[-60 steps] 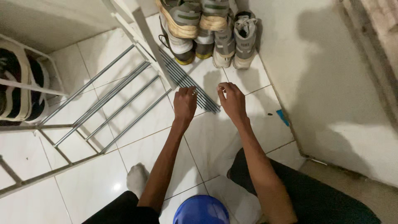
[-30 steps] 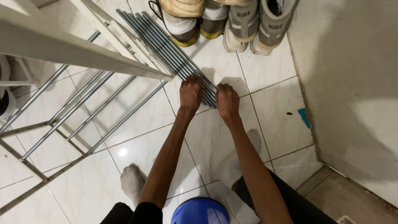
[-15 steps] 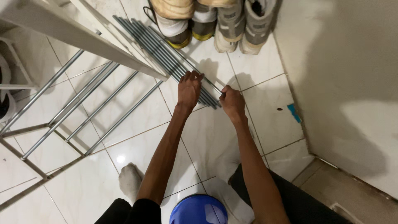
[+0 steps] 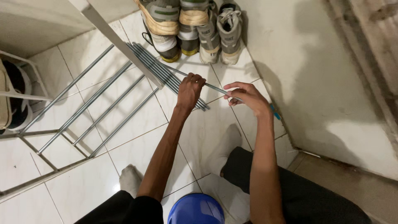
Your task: The person assembles a white plastic shoe rack by inserting metal rods into the side frames. They pick up rods one at a time and slide them into the designated slots on both sides of the rack, gradually building the shelving structure.
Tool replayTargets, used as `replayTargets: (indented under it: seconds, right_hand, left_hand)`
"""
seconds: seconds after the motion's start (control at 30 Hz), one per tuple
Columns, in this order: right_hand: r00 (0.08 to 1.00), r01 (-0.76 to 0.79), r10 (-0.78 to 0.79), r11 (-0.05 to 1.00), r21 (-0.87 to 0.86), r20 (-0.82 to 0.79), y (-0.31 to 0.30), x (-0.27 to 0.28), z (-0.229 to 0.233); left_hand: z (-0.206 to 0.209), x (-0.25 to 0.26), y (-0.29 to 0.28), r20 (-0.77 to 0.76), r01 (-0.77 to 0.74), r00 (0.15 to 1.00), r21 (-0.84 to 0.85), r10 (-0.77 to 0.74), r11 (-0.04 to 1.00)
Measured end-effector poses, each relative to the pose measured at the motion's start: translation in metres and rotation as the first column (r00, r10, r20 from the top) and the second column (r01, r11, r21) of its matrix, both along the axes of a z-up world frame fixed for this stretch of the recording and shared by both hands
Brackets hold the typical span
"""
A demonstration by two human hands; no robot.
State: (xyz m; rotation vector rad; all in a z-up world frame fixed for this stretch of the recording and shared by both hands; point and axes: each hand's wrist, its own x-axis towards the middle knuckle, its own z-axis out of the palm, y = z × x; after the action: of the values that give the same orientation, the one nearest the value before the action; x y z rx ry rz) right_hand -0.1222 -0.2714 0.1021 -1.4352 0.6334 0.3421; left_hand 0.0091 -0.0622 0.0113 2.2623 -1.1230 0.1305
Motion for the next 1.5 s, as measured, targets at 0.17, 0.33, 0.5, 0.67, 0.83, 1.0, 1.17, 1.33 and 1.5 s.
replayTargets:
  seconds: [0.17,0.33,0.5,0.67,0.83,1.0,1.17,1.33,1.5]
  right_hand:
    - [0.988,-0.109,0.117,0.990,-0.087,0.099,-0.015,-0.025,0.042]
    - [0.988,-0.152,0.145,0.871,-0.468,-0.051,-0.031,-0.041,0.038]
    - [0.973,-0.204,0.082,0.749,-0.631,-0.218,-0.031,-0.054,0.033]
    - [0.966,-0.239,0.093,0.680,-0.693,-0.243,-0.024,-0.054,0.036]
    - [0.966,-0.159,0.256,0.455,-0.876,-0.043,-0.008,-0.047,0.029]
    - [0.959,-0.071,0.269,0.523,-0.849,0.085,0.003,-0.044,0.022]
    - [0.961,-0.007,0.248,0.473,-0.881,0.125,0.007,-0.042,0.027]
    - [0.957,-0.022,0.265,0.469,-0.883,0.117,0.026,-0.035,0.032]
    - [0.943,-0.047,0.302,0.533,-0.845,0.139,0.048,-0.026,0.048]
  left_hand:
    - [0.030,-0.012,-0.002,0.012,0.024,1.000,-0.082,-0.023,0.996]
    - [0.048,-0.017,0.009,0.160,0.082,0.984,-0.027,-0.077,0.996]
    - [0.056,-0.032,-0.005,0.196,0.148,0.968,0.050,-0.155,0.988]
    - [0.064,-0.050,-0.024,0.230,0.206,0.951,0.030,-0.207,0.978]
    - [0.072,-0.073,-0.043,0.217,0.250,0.941,0.067,-0.259,0.966]
    - [0.076,-0.075,-0.040,0.189,0.248,0.949,0.049,-0.253,0.967]
    - [0.084,-0.063,-0.015,0.147,0.233,0.961,0.029,-0.235,0.972]
    - [0.087,-0.066,-0.003,0.106,0.171,0.979,0.019,-0.172,0.985]
    - [0.095,-0.064,0.016,0.085,0.161,0.984,-0.017,-0.159,0.987]
